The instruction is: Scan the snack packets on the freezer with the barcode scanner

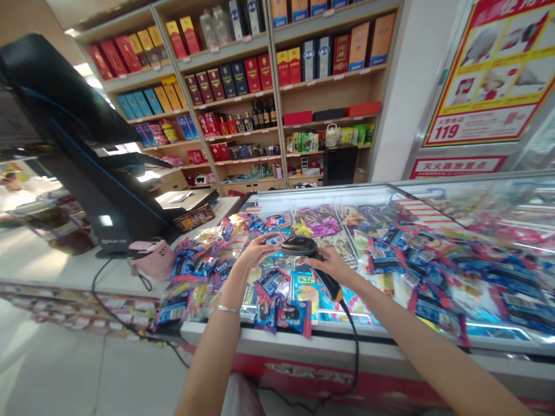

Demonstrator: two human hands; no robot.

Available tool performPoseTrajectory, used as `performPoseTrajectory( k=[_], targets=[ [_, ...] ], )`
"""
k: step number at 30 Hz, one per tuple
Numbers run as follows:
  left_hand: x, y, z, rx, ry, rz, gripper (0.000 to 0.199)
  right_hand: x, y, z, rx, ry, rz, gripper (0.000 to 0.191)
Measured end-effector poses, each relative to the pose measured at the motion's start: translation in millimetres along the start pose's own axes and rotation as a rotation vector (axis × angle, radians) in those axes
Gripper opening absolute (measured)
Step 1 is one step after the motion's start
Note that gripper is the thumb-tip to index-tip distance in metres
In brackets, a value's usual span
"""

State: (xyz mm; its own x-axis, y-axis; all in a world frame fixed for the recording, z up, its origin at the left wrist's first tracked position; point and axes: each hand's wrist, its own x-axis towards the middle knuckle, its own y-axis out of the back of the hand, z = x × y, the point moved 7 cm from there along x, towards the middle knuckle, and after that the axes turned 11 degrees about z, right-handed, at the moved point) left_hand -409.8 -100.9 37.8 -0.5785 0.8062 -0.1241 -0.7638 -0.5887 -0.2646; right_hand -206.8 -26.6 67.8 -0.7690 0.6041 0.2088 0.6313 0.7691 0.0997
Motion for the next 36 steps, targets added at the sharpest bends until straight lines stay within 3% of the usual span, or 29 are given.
performPoseTrajectory(
  k=[6,36],
  targets=[
    [-3.4,-6.3,-1.1,0.075,-0.01,-0.087,0.072,3.1,-1.0,8.2,0.086,-0.013,-0.022,0.04],
    [-9.4,-9.4,9.1,0.068,-0.079,-0.132,0.062,-1.3,1.2,0.8,0.138,-0.019,-0.003,0.033]
  ],
)
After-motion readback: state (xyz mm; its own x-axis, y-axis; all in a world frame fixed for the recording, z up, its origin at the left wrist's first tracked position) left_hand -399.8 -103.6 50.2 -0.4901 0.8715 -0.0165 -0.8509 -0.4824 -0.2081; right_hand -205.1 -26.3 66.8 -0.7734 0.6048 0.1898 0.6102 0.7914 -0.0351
